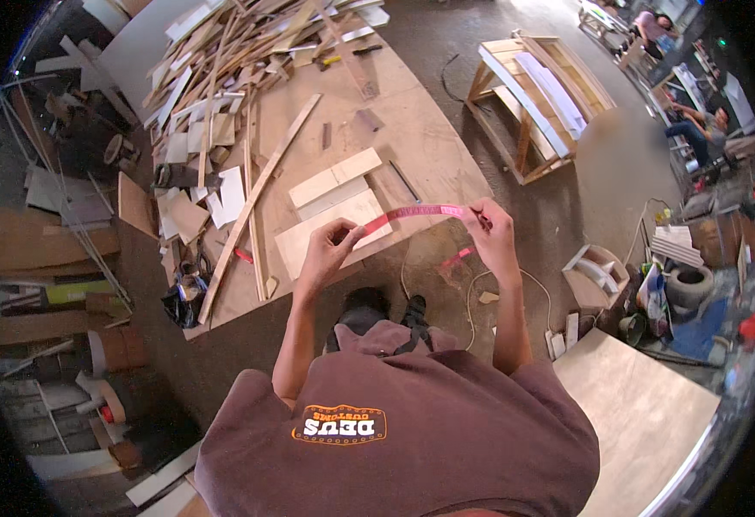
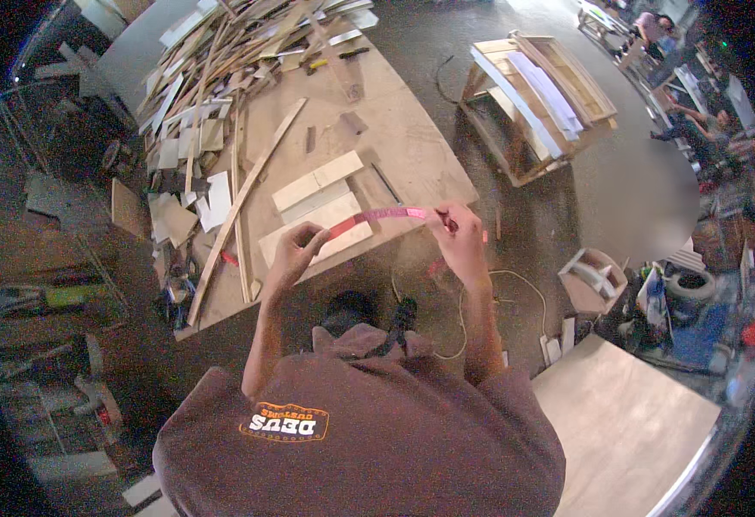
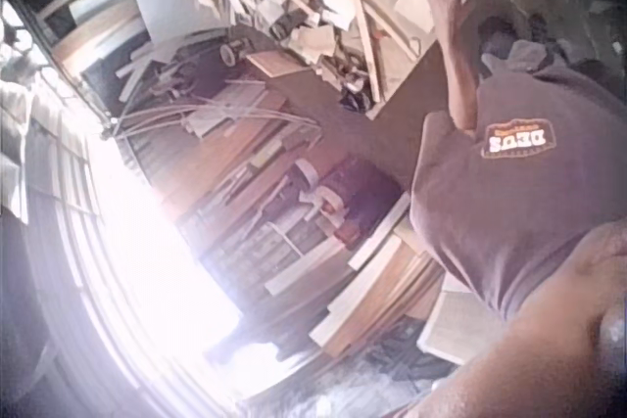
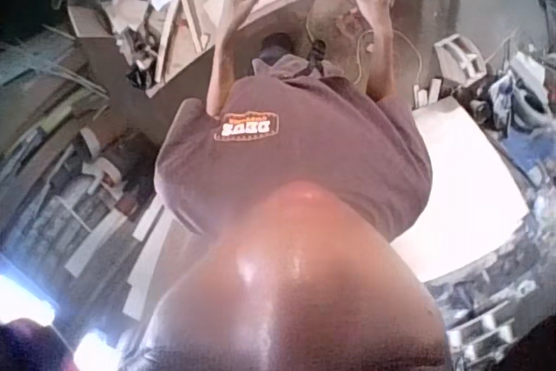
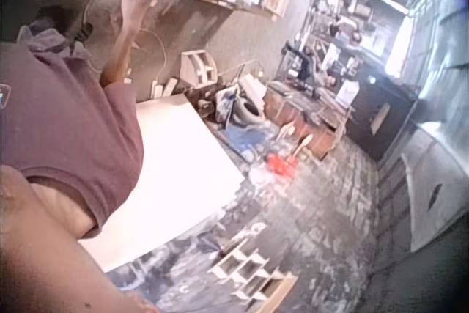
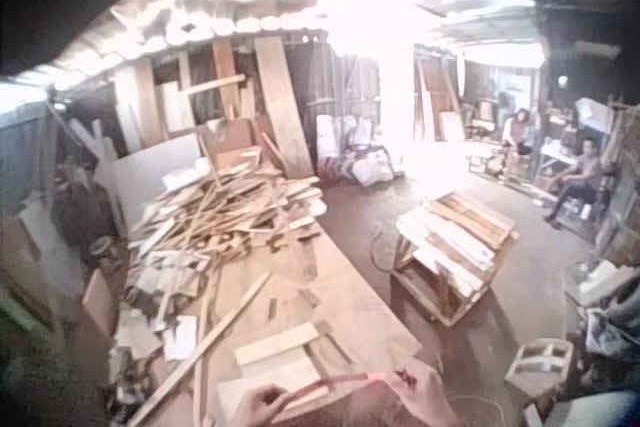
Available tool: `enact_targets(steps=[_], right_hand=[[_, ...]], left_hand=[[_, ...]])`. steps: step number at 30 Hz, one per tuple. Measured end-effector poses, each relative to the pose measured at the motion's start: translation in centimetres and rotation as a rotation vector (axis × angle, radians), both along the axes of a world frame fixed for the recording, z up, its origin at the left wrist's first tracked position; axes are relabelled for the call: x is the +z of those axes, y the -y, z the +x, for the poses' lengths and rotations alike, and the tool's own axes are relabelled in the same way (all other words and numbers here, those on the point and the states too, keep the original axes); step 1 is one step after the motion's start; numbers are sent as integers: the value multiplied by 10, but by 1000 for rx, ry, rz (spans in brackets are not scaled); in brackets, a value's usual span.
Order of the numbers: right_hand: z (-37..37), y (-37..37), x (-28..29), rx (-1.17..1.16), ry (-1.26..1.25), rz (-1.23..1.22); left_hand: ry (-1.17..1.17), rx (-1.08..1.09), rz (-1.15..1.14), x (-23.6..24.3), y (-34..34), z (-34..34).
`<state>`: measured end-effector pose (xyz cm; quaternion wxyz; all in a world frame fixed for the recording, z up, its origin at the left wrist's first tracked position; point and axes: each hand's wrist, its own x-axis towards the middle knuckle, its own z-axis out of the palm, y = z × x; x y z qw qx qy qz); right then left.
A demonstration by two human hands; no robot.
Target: The person measures a piece of wood with a measuring tape, winds up the tape, and saws the wood using a hand saw.
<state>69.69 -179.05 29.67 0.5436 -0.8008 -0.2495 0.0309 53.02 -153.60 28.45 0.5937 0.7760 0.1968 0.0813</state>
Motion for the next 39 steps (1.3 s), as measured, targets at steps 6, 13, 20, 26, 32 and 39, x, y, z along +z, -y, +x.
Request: enact_targets(steps=[6,13,20,26,32,39], right_hand=[[43,-36,27,-8,53,64],[72,-69,51,-49,109,-76],[104,-110,54,28,260,-91],[135,-138,69,157,333,21],[169,-152,68,239,232,48],[186,-144,50,321,69,49]], left_hand=[[246,157,-258,-4,-25,48],[343,55,-419,-12,-64,76],[374,207,-341,9,-90,93],[399,437,-349,9,-96,99],[368,494,-265,20,-110,101],[467,453,-221,39,-97,132]])
